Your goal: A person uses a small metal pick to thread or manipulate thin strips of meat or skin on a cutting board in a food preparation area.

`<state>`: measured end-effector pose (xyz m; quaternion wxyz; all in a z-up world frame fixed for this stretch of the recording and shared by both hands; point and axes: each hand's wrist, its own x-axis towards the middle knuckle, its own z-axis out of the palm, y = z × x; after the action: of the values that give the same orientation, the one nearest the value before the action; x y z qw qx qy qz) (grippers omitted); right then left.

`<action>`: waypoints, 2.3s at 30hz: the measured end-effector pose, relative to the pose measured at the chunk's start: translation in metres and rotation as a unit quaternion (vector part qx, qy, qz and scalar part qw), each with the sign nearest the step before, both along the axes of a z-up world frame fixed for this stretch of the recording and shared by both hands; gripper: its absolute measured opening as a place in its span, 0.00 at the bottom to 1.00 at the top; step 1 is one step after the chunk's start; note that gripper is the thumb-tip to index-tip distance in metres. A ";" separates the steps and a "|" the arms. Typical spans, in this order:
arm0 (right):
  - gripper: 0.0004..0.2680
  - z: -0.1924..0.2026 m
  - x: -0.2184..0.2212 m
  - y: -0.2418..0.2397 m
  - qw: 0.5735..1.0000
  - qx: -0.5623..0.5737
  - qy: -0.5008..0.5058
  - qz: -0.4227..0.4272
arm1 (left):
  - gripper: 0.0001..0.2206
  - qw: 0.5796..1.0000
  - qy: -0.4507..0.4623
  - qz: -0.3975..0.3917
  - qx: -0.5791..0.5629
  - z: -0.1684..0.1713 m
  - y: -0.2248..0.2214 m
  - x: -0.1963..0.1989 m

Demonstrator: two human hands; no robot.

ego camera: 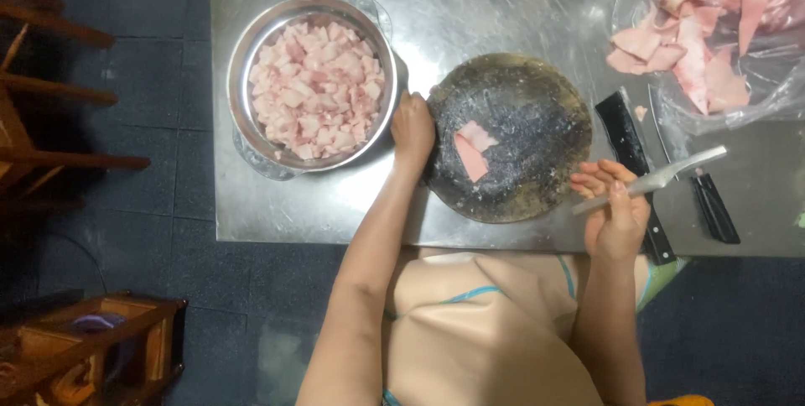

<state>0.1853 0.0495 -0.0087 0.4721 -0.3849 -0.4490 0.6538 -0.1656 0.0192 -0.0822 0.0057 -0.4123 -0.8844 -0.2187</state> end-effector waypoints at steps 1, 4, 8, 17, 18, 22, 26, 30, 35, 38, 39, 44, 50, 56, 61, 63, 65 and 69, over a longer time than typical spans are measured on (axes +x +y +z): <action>0.15 -0.001 0.003 -0.002 1.000 -0.002 -0.002 -0.004 | 0.06 1.000 -0.002 -0.004 -0.002 0.009 -0.001 0.004; 0.14 -0.005 0.005 -0.008 1.000 -0.014 -0.002 -0.010 | 0.06 0.998 -0.027 -0.035 -0.037 0.037 -0.005 0.011; 0.14 -0.014 -0.001 -0.014 1.000 -0.024 -0.015 -0.001 | 0.07 0.984 -0.107 -0.102 -0.100 0.056 -0.008 0.015; 0.10 0.008 0.032 -0.039 0.981 0.052 -0.185 -0.006 | 0.07 0.948 -0.157 -0.274 -0.044 0.070 0.014 0.066; 0.10 0.011 0.039 -0.044 0.972 0.061 -0.229 -0.004 | 0.08 0.913 -0.310 -0.266 0.005 0.096 0.013 0.069; 0.11 0.033 0.050 -0.060 0.965 0.033 -0.259 -0.031 | 0.10 0.781 -0.563 -0.246 0.112 0.151 -0.009 0.103; 0.12 0.070 0.055 -0.061 0.944 0.088 -0.319 -0.019 | 0.10 0.676 -0.678 -0.275 0.088 0.127 -0.001 0.121; 0.11 0.040 0.080 -0.034 0.887 0.229 -0.400 0.034 | 0.13 0.836 -0.458 -0.303 -0.009 0.076 0.019 0.125; 0.09 0.007 0.061 0.011 0.810 0.299 -0.491 0.117 | 0.08 0.893 -0.336 -0.291 -0.064 -0.009 0.061 0.101; 0.09 0.003 0.036 0.037 0.743 0.356 -0.544 0.160 | 0.07 0.882 -0.350 -0.303 -0.088 -0.024 0.075 0.087; 0.08 0.008 0.024 0.046 0.698 0.391 -0.573 0.176 | 0.07 0.876 -0.346 -0.319 -0.102 -0.030 0.078 0.082; 0.06 0.021 -0.015 0.079 0.671 0.447 -0.562 0.186 | 0.10 0.857 -0.386 -0.325 -0.103 0.008 0.077 0.077; 0.07 0.007 -0.011 0.081 0.668 0.429 -0.566 0.225 | 0.07 0.869 -0.377 -0.316 -0.059 0.009 0.079 0.077; 0.14 -0.005 0.025 0.065 0.642 0.414 -0.571 0.300 | 0.12 0.880 -0.343 -0.316 -0.098 0.033 0.083 0.085; 0.12 0.010 0.025 0.057 0.659 0.375 -0.562 0.330 | 0.09 0.889 -0.311 -0.318 -0.111 0.036 0.084 0.090; 0.09 0.006 0.017 0.068 0.640 0.436 -0.561 0.291 | 0.11 0.895 -0.279 -0.330 -0.109 0.029 0.087 0.093; 0.08 -0.004 0.004 0.080 0.655 0.438 -0.556 0.265 | 0.11 0.900 -0.266 -0.323 -0.121 0.032 0.088 0.096; 0.08 -0.014 0.002 0.088 0.658 0.411 -0.557 0.295 | 0.10 0.910 -0.223 -0.320 -0.140 0.031 0.092 0.098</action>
<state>0.1877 0.1376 -0.0231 0.0261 -0.2912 -0.9410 0.1702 -0.0672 0.1112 -0.0516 -0.3200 -0.6101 -0.7049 -0.1688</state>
